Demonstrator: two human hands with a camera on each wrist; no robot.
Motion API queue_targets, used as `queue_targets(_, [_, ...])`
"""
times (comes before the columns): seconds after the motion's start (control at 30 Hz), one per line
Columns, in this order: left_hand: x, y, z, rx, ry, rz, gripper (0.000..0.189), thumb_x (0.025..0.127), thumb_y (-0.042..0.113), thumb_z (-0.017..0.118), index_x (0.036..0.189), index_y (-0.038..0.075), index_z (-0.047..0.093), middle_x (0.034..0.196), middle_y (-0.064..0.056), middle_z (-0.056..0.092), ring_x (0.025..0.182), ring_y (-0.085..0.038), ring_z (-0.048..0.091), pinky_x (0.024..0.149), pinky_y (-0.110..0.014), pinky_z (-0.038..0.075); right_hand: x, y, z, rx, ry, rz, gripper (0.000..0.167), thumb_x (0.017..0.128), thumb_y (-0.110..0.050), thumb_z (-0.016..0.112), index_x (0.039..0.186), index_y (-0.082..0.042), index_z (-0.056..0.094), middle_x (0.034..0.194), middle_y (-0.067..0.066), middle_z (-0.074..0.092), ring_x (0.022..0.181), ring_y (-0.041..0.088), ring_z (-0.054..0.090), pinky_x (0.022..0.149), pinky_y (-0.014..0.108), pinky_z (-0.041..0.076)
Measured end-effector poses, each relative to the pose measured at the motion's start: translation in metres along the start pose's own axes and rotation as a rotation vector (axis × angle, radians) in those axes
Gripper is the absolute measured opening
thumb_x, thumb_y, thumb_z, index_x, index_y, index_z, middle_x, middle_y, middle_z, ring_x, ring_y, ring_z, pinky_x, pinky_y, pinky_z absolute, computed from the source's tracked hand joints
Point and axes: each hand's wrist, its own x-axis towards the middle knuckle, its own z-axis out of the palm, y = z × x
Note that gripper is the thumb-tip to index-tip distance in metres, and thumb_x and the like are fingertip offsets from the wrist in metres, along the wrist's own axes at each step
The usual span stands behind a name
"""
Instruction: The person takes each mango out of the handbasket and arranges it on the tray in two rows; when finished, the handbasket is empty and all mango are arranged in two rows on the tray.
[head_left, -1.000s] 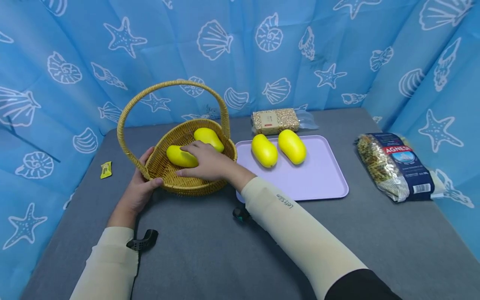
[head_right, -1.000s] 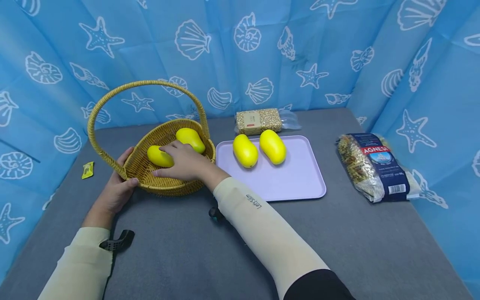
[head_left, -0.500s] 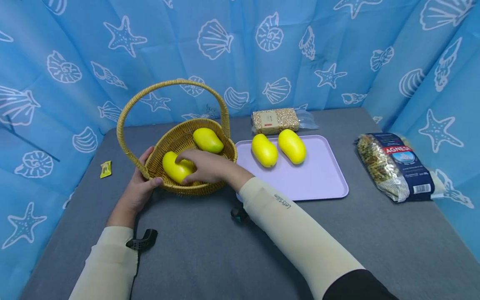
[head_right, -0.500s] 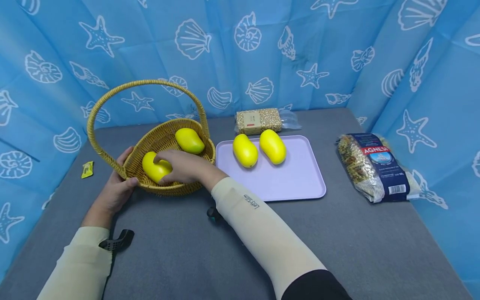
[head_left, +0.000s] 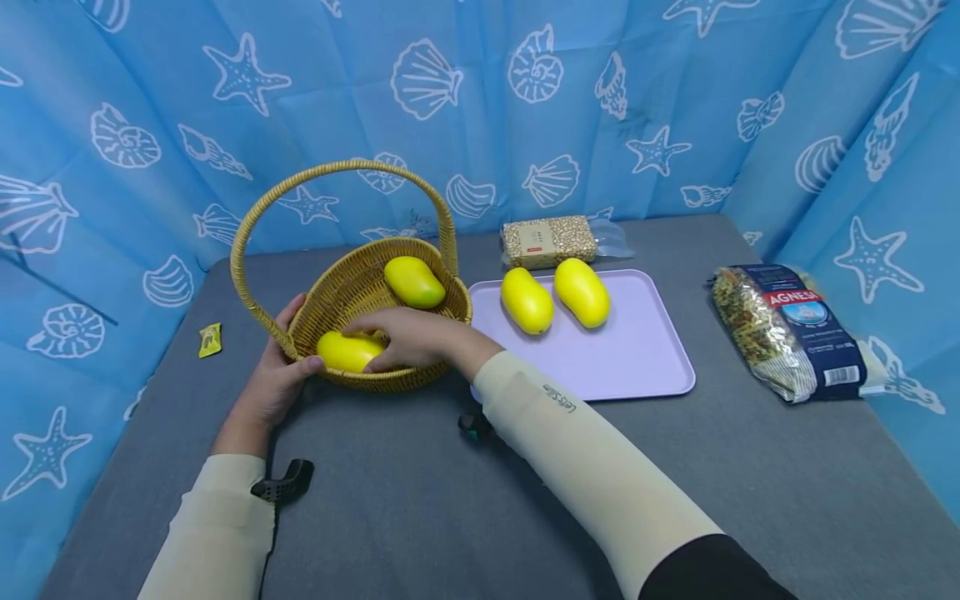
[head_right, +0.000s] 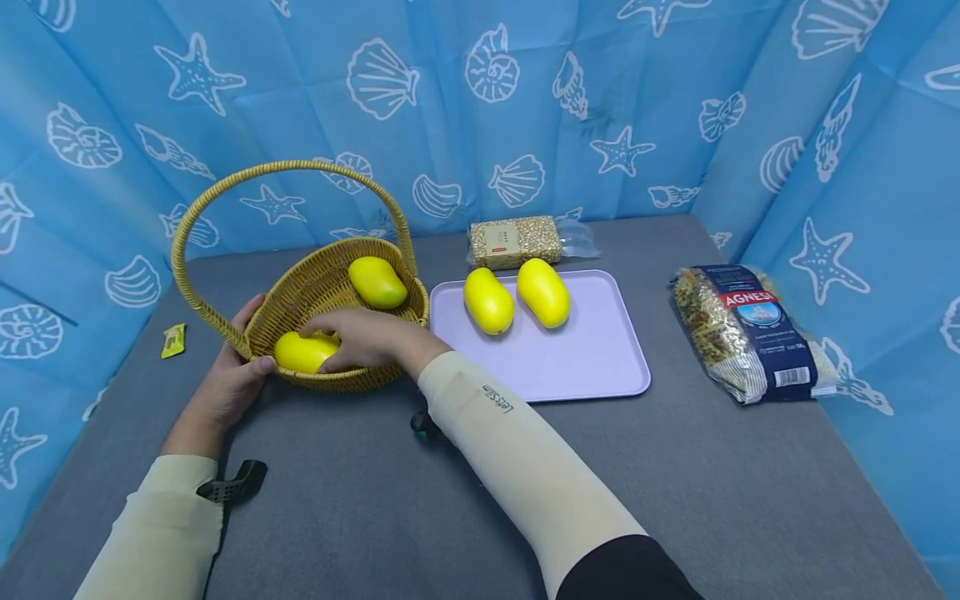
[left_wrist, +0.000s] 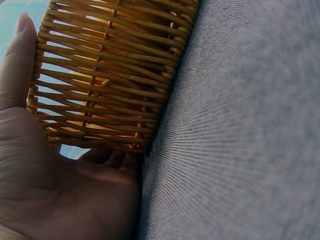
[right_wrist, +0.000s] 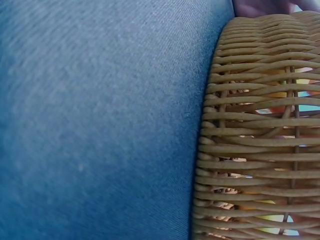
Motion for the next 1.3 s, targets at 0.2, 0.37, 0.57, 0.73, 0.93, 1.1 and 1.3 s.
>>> queue_targets(0.2, [0.000,0.000,-0.001,0.016,0.003,-0.010,0.093,0.106,-0.001,0.069,0.177,0.023,0.013,0.176,-0.019,0.021,0.154,-0.038,0.030,0.110,-0.028,0.044,-0.002,0.000,-0.001,0.051,-0.003,0.008,0.062,0.105,-0.020,0.077,0.161,-0.015,0.052,0.156,0.002,0.056,0.134,0.012,0.052,0.111,0.030,0.040])
queue_targets(0.37, [0.000,0.000,-0.001,0.023,0.005,-0.012,0.091,0.106,-0.004,0.067,0.176,0.028,0.017,0.176,-0.018,0.021,0.154,-0.038,0.030,0.111,-0.028,0.044,-0.002,-0.001,-0.002,0.032,0.004,0.017,0.062,0.106,-0.027,0.076,0.161,-0.013,0.052,0.152,0.003,0.059,0.130,0.013,0.055,0.109,0.031,0.041])
queue_targets(0.57, [0.001,-0.001,-0.002,0.021,0.004,0.000,0.090,0.106,-0.004,0.066,0.176,0.027,0.019,0.176,-0.018,0.021,0.154,-0.038,0.030,0.112,-0.027,0.042,-0.002,-0.002,-0.003,-0.010,-0.009,0.039,0.067,0.106,-0.026,0.076,0.165,-0.012,0.047,0.158,0.004,0.056,0.135,0.014,0.053,0.112,0.030,0.040])
queue_targets(0.73, [0.000,-0.004,-0.004,0.020,0.004,-0.002,0.091,0.106,-0.004,0.066,0.176,0.023,0.015,0.176,-0.018,0.020,0.154,-0.036,0.030,0.113,-0.026,0.041,0.000,0.001,-0.001,-0.013,0.013,0.032,0.065,0.105,-0.024,0.077,0.164,-0.012,0.050,0.161,0.002,0.053,0.134,0.010,0.051,0.111,0.028,0.038])
queue_targets(0.93, [0.000,-0.003,-0.003,0.037,0.013,-0.019,0.093,0.105,-0.007,0.064,0.177,0.025,0.014,0.176,-0.016,0.021,0.149,-0.024,0.038,0.112,-0.026,0.041,-0.004,0.000,0.000,-0.057,0.115,0.035,0.070,0.104,-0.026,0.078,0.166,-0.014,0.047,0.164,0.002,0.049,0.144,0.015,0.045,0.115,0.032,0.037])
queue_targets(1.1, [0.000,-0.003,-0.004,0.033,0.015,-0.022,0.092,0.105,-0.011,0.061,0.177,0.022,0.013,0.172,-0.011,0.028,0.145,-0.025,0.043,0.111,-0.028,0.045,-0.008,-0.002,0.000,-0.048,0.250,0.032,0.072,0.104,-0.027,0.079,0.167,-0.016,0.045,0.162,0.003,0.049,0.141,0.016,0.046,0.112,0.033,0.040])
queue_targets(1.3, [0.000,-0.004,-0.004,0.035,0.010,-0.017,0.092,0.105,-0.010,0.061,0.176,0.025,0.015,0.173,-0.012,0.026,0.150,-0.034,0.036,0.113,-0.028,0.043,-0.016,-0.005,0.000,-0.016,0.439,0.005,0.075,0.103,-0.028,0.080,0.167,-0.017,0.044,0.156,0.007,0.051,0.132,0.018,0.050,0.108,0.036,0.044])
